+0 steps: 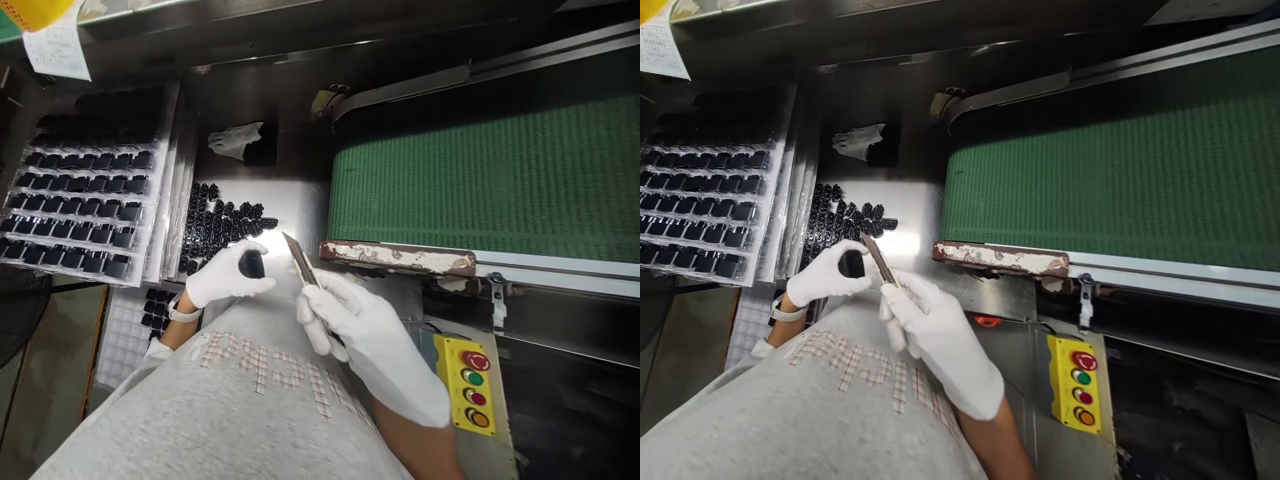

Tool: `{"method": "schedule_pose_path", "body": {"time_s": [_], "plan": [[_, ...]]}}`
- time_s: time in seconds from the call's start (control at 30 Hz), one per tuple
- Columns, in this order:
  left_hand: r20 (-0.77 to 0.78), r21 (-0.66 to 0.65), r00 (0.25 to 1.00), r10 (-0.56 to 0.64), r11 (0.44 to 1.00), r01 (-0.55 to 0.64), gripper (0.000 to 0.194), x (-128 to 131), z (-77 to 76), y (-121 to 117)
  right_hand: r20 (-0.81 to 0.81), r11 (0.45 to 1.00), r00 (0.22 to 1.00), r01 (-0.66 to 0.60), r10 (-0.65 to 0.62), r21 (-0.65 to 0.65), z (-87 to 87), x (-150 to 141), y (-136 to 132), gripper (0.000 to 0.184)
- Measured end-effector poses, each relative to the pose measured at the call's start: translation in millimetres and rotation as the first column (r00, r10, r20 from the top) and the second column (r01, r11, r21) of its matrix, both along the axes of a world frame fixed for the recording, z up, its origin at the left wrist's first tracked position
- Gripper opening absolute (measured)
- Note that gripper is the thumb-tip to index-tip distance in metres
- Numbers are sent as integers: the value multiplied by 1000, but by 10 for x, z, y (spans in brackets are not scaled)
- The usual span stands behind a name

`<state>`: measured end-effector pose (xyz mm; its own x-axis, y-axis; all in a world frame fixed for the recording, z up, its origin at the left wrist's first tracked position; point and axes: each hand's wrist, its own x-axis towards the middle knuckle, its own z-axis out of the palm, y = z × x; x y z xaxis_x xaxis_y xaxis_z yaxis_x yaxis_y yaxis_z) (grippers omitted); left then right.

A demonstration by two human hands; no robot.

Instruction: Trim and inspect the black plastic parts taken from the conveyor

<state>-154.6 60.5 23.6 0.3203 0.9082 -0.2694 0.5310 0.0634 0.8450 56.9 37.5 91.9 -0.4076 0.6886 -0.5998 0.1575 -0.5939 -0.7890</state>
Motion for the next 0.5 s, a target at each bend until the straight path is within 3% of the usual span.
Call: {"method": "schedule_pose_path", "body": {"time_s": [0.07, 0.17, 0.23, 0.3, 0.33, 0.4, 0.5], "plan": [[78, 27, 989, 125, 991, -128, 61, -44, 49, -69, 41, 995, 995, 83, -86, 56, -194, -2, 4, 44], [286, 45, 951, 117, 990, -135, 71, -49, 71, -209, 191, 972, 964, 149, -183, 180, -679, -6, 54, 47], [412, 74, 908, 77, 990, -117, 75, -13, 78, -291, 410, 967, 906, 0, -107, 253, -1073, -14, 110, 42], [499, 118, 865, 58, 984, -134, 79, 38, 98, -349, 676, 941, 735, -261, 50, 215, -1440, -27, 162, 37], [528, 140, 847, 54, 979, -150, 80, 64, 115, -370, 740, 928, 667, -326, 88, 183, -1594, -33, 181, 36], [562, 168, 825, 64, 967, -190, 81, 108, 158, -400, 814, 910, 565, -396, 138, 120, -1829, -39, 200, 38], [546, 128, 829, 121, 966, -225, 84, 140, 229, -430, 857, 898, 486, -434, 171, 67, -2043, -35, 196, 43]]}}
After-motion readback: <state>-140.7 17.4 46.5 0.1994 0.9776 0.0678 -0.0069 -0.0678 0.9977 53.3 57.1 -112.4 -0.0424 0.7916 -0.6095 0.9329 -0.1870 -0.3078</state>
